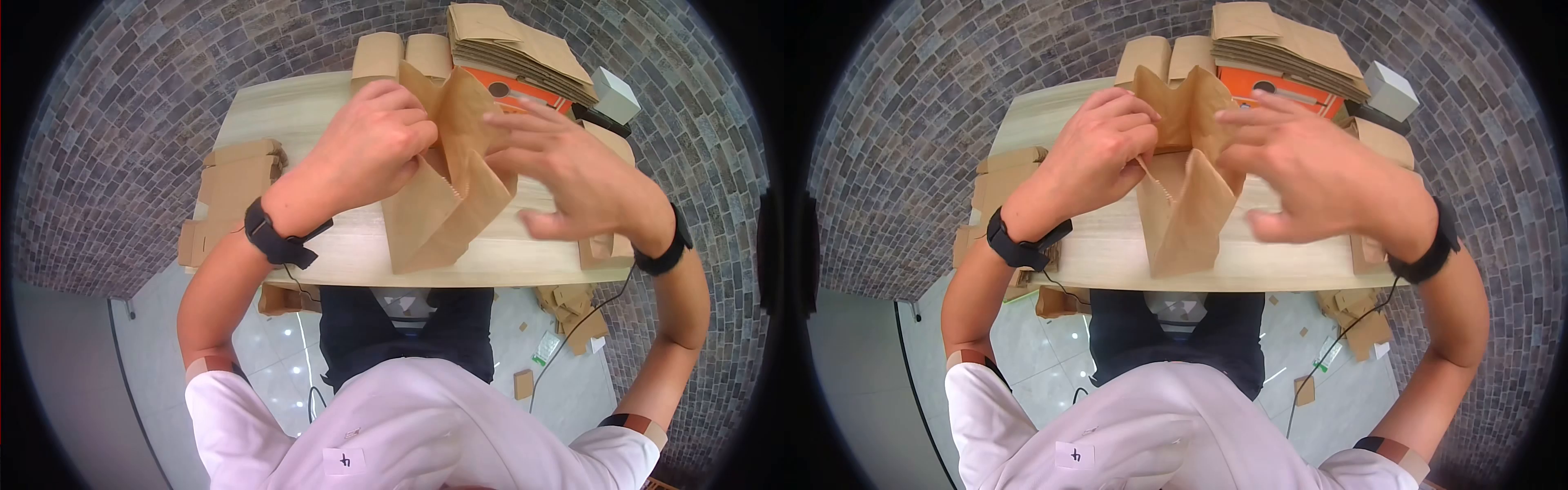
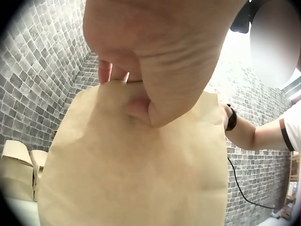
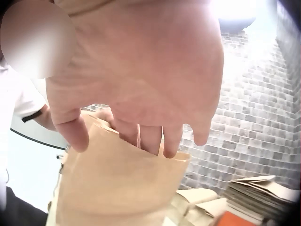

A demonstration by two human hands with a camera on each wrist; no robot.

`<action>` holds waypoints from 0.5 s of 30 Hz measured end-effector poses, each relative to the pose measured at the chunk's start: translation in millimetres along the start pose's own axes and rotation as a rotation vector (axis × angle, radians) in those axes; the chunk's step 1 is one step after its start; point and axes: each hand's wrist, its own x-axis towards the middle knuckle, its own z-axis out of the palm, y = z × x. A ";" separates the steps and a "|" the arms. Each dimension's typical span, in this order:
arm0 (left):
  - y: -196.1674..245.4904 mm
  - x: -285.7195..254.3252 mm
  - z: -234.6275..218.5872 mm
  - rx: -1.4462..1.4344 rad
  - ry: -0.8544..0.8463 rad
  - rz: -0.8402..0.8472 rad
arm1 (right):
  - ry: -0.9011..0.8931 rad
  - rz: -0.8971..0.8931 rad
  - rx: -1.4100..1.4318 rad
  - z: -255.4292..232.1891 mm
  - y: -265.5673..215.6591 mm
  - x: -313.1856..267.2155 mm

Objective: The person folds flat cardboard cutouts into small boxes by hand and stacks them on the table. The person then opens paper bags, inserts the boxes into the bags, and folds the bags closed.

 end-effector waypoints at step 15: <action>-54.8 5.2 -25.9 0.274 -0.260 0.030 | -0.237 0.314 0.190 20.7 -6.9 7.6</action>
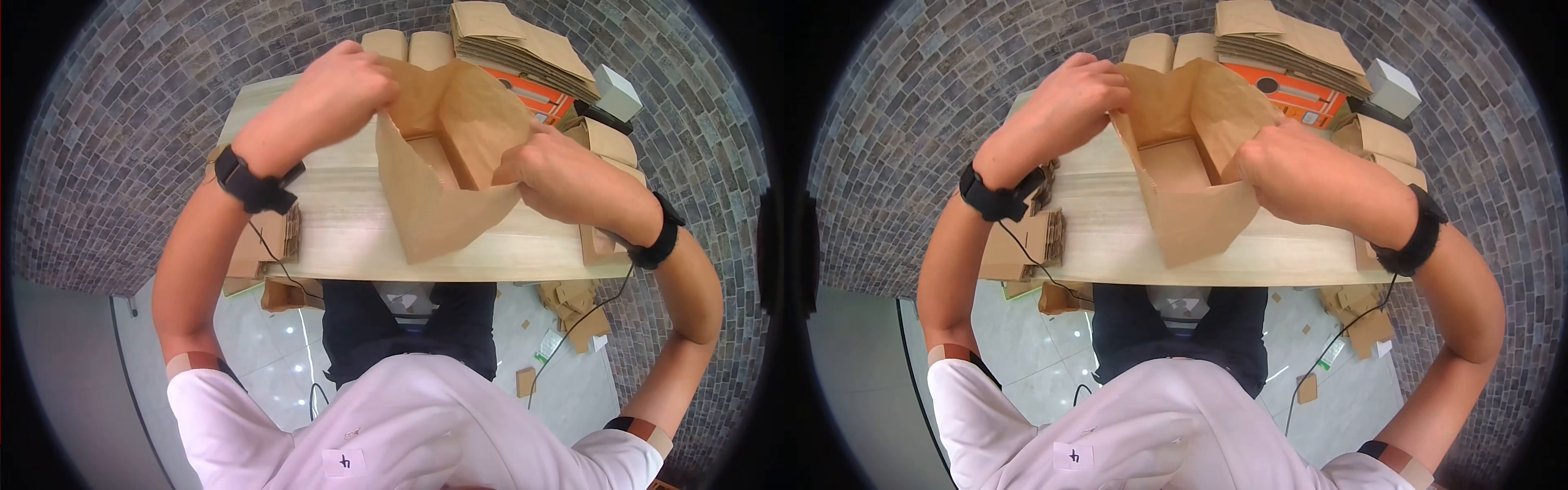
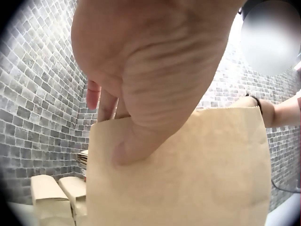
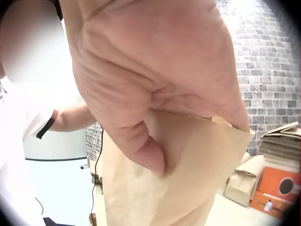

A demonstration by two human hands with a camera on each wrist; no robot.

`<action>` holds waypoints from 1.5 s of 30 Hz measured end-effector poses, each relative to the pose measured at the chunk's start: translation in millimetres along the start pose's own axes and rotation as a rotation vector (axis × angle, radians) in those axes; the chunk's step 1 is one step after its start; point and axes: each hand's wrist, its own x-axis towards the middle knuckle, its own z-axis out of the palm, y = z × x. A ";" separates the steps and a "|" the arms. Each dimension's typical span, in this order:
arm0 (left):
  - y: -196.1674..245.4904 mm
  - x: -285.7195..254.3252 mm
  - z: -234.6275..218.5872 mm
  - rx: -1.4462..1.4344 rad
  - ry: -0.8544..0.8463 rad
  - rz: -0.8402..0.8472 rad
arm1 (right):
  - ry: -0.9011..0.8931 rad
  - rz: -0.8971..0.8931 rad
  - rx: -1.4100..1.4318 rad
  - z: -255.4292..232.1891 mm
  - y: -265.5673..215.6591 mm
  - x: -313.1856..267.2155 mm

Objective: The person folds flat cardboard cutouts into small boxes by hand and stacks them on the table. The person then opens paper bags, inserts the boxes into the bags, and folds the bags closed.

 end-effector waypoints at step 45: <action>-37.8 23.5 -9.4 0.176 0.163 0.004 | -0.055 -0.064 -0.173 -3.6 7.4 -23.9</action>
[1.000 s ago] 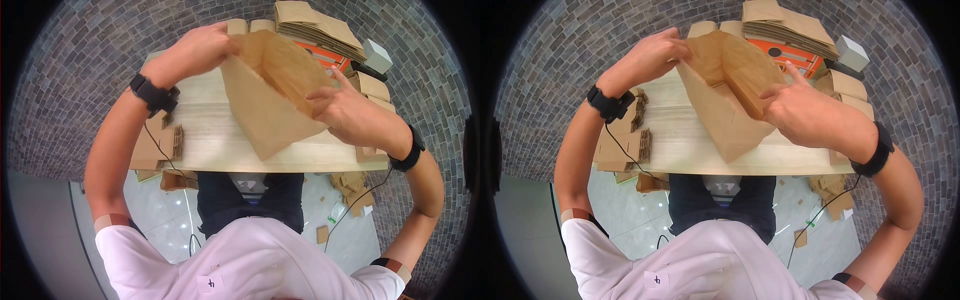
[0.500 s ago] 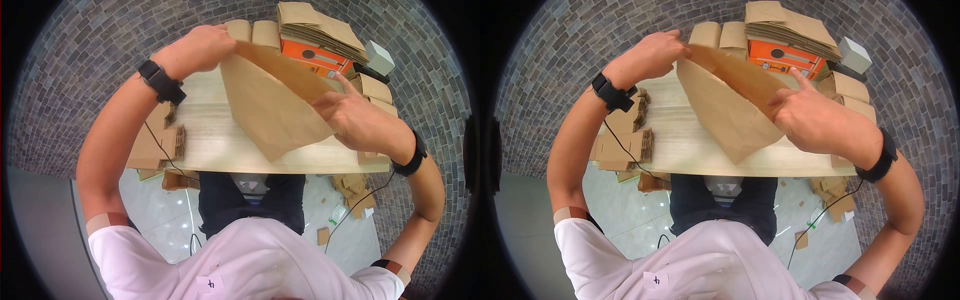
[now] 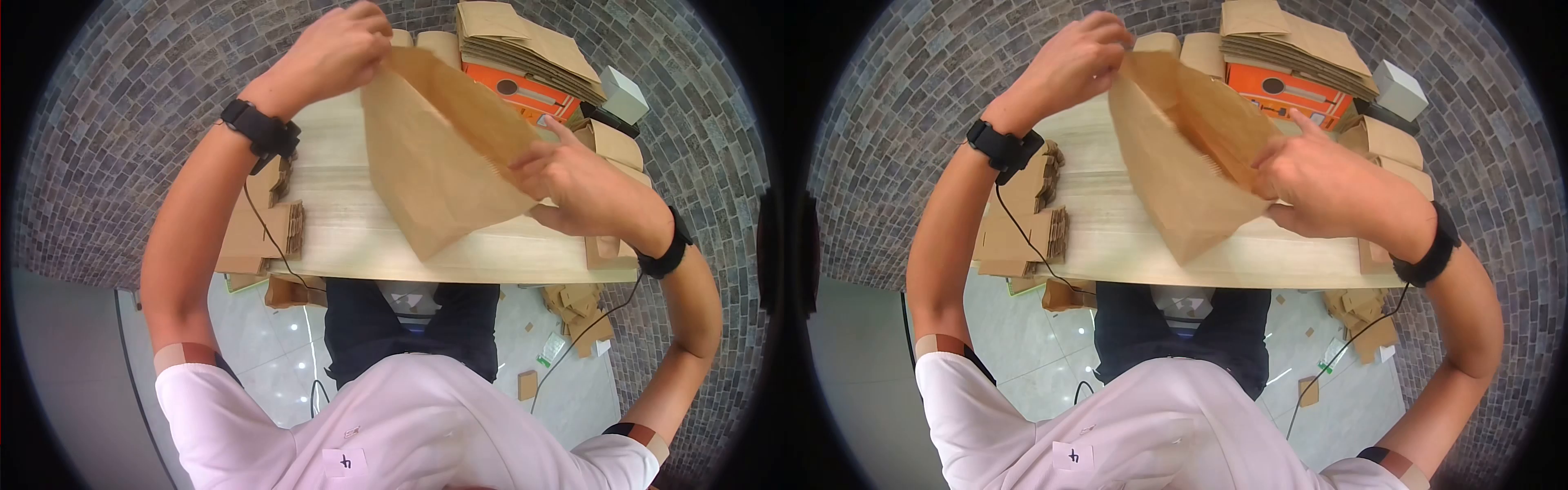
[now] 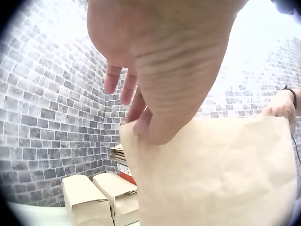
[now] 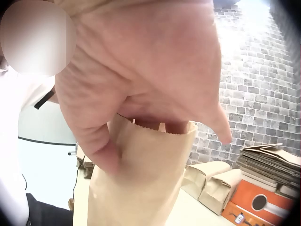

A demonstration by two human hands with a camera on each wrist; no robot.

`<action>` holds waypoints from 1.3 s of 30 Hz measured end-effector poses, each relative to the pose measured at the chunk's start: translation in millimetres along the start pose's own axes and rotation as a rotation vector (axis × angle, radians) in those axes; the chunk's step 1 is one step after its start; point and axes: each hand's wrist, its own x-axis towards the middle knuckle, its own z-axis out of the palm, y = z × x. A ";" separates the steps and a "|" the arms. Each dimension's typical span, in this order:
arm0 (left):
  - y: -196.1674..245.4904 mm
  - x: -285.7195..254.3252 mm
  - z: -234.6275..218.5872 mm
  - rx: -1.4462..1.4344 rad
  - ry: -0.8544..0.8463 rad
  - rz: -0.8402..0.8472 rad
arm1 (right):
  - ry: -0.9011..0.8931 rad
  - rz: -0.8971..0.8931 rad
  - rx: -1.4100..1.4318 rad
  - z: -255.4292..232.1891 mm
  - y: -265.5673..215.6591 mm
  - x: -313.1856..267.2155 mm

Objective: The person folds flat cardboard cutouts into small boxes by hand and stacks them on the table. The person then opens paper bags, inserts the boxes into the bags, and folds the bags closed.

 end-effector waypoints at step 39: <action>54.5 -72.7 -45.3 -0.571 -0.068 -0.157 | 0.335 -0.176 -0.068 -12.6 30.4 72.7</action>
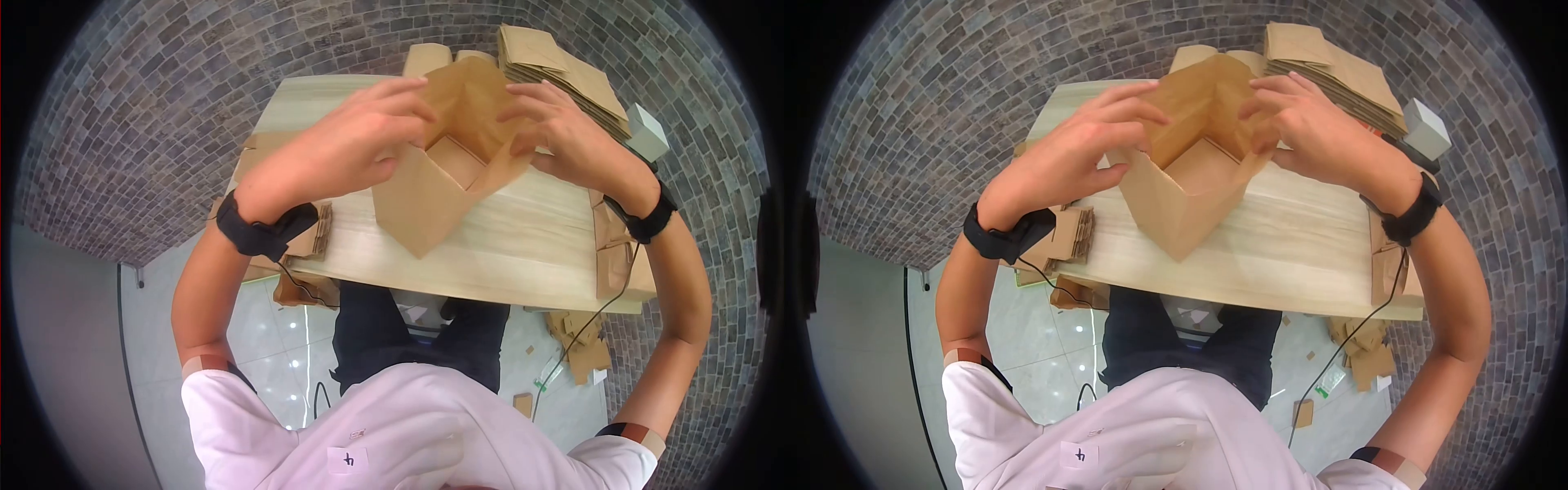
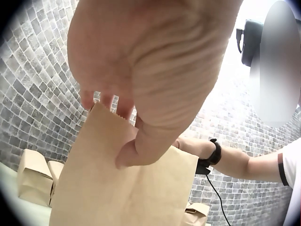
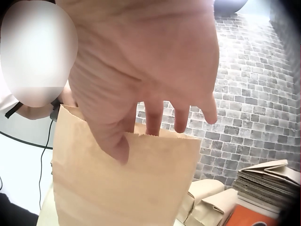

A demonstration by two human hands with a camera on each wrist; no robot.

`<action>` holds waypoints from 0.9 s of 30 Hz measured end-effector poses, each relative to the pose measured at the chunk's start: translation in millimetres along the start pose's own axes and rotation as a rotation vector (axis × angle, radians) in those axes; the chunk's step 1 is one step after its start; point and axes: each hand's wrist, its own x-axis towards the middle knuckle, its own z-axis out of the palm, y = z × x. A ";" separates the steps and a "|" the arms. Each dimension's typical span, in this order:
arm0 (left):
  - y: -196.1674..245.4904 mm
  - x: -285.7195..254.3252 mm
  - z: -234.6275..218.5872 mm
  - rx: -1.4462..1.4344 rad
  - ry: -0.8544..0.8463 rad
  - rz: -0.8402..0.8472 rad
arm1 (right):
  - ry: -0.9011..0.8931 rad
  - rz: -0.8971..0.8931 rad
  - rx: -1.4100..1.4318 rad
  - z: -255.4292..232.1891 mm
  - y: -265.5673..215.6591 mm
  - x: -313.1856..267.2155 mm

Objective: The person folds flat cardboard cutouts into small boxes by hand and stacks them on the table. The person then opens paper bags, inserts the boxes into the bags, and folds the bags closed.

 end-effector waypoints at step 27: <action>2.0 -86.7 147.1 -0.761 0.463 -0.419 | 0.463 0.552 0.769 130.6 -37.3 -138.0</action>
